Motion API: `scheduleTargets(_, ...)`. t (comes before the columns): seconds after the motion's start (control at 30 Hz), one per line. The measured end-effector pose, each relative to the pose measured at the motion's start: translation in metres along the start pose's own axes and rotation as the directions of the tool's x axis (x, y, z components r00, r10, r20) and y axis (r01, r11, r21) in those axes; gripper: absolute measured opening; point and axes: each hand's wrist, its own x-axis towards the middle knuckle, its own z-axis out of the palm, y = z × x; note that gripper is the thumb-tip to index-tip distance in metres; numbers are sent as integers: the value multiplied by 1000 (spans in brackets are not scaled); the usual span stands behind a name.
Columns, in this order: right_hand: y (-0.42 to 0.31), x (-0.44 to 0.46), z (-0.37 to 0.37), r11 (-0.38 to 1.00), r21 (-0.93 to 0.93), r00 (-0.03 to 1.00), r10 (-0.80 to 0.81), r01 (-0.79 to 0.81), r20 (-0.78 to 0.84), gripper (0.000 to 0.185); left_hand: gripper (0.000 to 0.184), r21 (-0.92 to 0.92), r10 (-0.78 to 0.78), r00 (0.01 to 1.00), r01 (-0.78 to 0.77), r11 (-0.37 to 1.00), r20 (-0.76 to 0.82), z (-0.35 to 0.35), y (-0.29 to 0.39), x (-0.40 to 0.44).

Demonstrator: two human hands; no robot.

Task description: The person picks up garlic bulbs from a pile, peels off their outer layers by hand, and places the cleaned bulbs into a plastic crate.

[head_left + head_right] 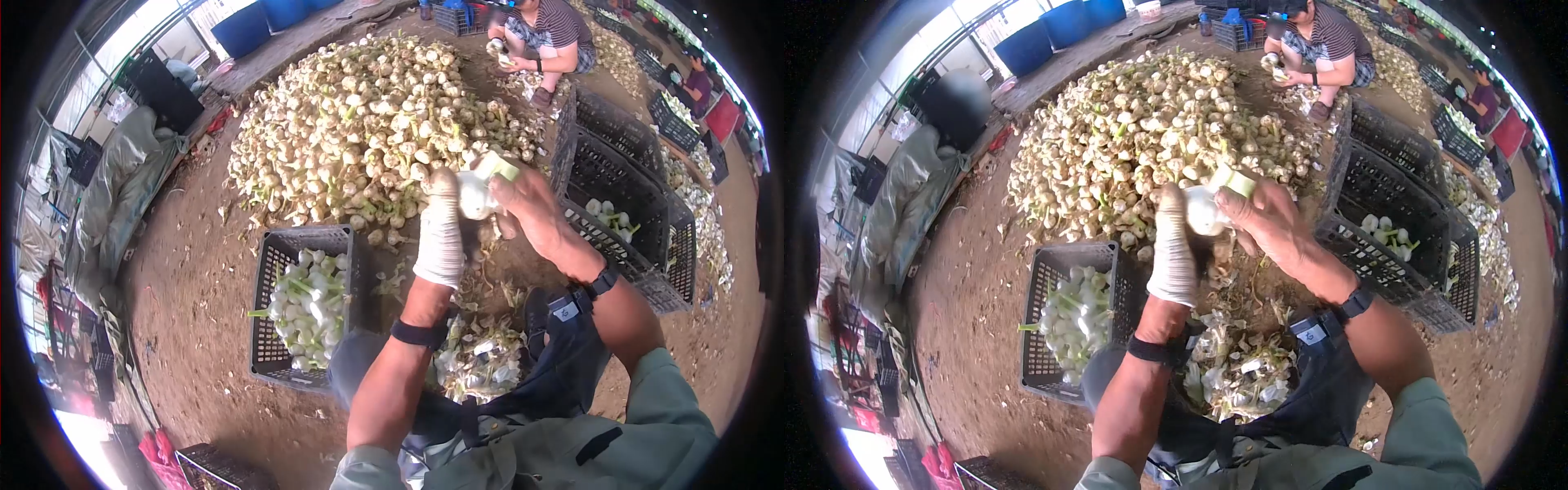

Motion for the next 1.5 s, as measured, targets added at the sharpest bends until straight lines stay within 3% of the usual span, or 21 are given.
scheduleTargets(0.1,15,0,-14,987,-80,990,141,-141,-6,34,62,-16,79,989,-82,996,-126,3,-8,4)
scheduleTargets(0.13,19,1,-17,993,-27,993,111,-112,-36,31,50,91,363,910,-351,932,-200,7,-24,11)
scheduleTargets(0.2,32,2,-22,998,-29,994,58,-61,-88,28,43,93,541,781,-542,835,-311,29,-32,13)
scheduleTargets(0.27,26,0,-26,994,51,995,97,-96,-4,28,45,378,706,676,-609,697,-213,15,-40,22)
scheduleTargets(0.3,14,0,-9,997,26,995,73,-71,-70,27,50,48,388,911,-385,922,-140,4,-32,9)
scheduleTargets(0.33,4,-1,-15,984,104,987,137,-146,84,25,57,-256,62,996,-44,966,62,-1,-20,-1)
scheduleTargets(0.37,6,-1,-14,973,158,983,155,-169,98,24,60,-420,84,992,-36,907,96,4,-20,0)
scheduleTargets(0.47,7,-2,-10,981,51,970,193,-187,-146,24,62,-423,66,995,-28,906,77,8,-17,4)
scheduleTargets(0.5,9,-1,-7,990,-29,966,130,-140,-224,25,62,-244,10,1000,-8,970,8,5,-20,9)
scheduleTargets(0.57,12,2,-11,956,-284,966,-137,71,-219,21,49,-90,188,957,-212,973,-221,11,-20,15)
scheduleTargets(0.7,20,4,-14,597,-703,848,-530,386,15,15,53,55,329,916,-325,944,-228,25,-20,10)
scheduleTargets(0.8,22,-3,-3,597,-693,885,-448,404,130,14,50,-153,34,959,-80,985,-281,13,-18,15)
scheduleTargets(0.87,19,-4,3,470,-737,833,-503,486,229,14,43,-346,-6,928,-132,929,-373,5,-36,31)
scheduleTargets(0.93,29,-5,6,858,-499,956,-236,121,-174,16,40,-371,-16,928,-133,919,-372,8,-29,22)
scheduleTargets(1.0,26,10,-25,742,-671,948,-222,11,-230,24,37,-470,18,949,-173,865,-316,1,-23,21)
scheduleTargets(1.07,50,12,-43,821,-570,980,-142,36,-143,31,42,-239,82,952,-156,958,-296,-5,-24,17)
scheduleTargets(1.13,54,8,-40,345,-907,967,-165,240,193,33,38,-214,86,955,-151,965,-285,-3,-33,15)
scheduleTargets(1.17,52,9,-42,459,-888,995,90,1,48,30,39,-317,112,958,-197,928,-265,-1,-38,14)
scheduleTargets(1.33,55,7,-41,630,-777,998,-58,12,-32,30,39,-236,343,927,-372,898,-155,-3,-40,9)
scheduleTargets(1.4,53,6,-43,599,-777,966,-253,192,43,35,37,-267,270,936,-327,907,-228,-3,-35,1)
scheduleTargets(1.5,51,3,-42,664,-739,984,-178,116,-6,37,37,-366,240,921,-347,863,-307,5,-26,-2)
